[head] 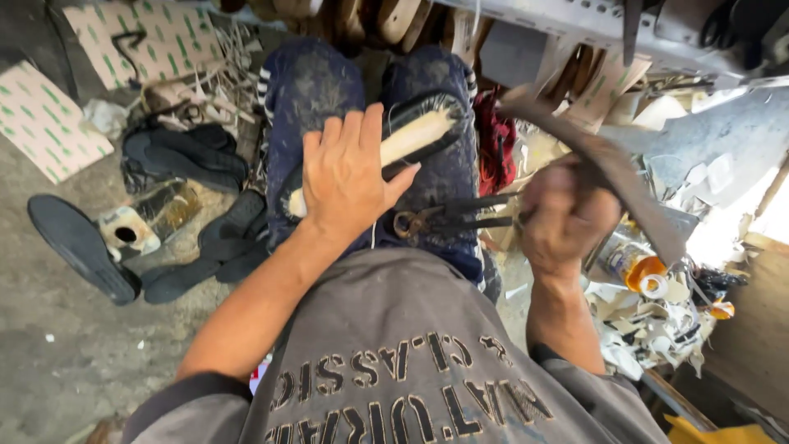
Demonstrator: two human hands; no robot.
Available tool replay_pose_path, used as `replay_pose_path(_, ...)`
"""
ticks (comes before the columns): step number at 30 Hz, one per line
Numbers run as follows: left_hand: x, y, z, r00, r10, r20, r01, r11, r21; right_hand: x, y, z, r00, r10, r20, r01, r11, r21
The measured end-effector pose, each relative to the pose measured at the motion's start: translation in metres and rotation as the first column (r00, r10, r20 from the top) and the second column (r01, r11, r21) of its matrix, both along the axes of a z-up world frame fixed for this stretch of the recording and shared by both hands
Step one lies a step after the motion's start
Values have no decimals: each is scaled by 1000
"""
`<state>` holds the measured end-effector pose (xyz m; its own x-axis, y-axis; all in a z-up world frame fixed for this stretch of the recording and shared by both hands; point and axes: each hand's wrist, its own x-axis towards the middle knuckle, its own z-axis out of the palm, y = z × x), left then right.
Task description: The person uses a hammer and a chisel-like tool to shape the sole of a shoe held on their lap. They then use a knife to trim the edges of the sole and a small stick to apply a substance to the shoe's upper part.
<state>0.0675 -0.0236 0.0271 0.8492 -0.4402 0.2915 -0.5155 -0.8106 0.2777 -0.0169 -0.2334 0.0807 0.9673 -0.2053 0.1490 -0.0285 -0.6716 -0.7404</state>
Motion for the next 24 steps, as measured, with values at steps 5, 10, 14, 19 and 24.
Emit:
replay_pose_path(5, 3, 2, 5, 999, -13, -40, 12, 1000, -24, 3, -12, 2, 963, -88, -254, 113, 990, 87)
replay_pose_path(10, 7, 7, 16, 986, -20, -166, 53, 979, 197, 73, -80, -4, 995, -56, -80, 47, 993, -110)
replay_pose_path(14, 7, 12, 17, 984, -75, -162, 103, 980, 171, 135, -148, -47, 993, 38, -116, -91, 864, -495)
replay_pose_path(19, 8, 23, 33, 980, -91, -176, 108, 990, 88, 148, -163, -76, 987, 161, -22, -144, 811, -567)
replay_pose_path(24, 7, 42, 61, 980, -197, -13, 196, 963, 182, 59, -80, -18, 856, -8, -517, -490, 306, -816)
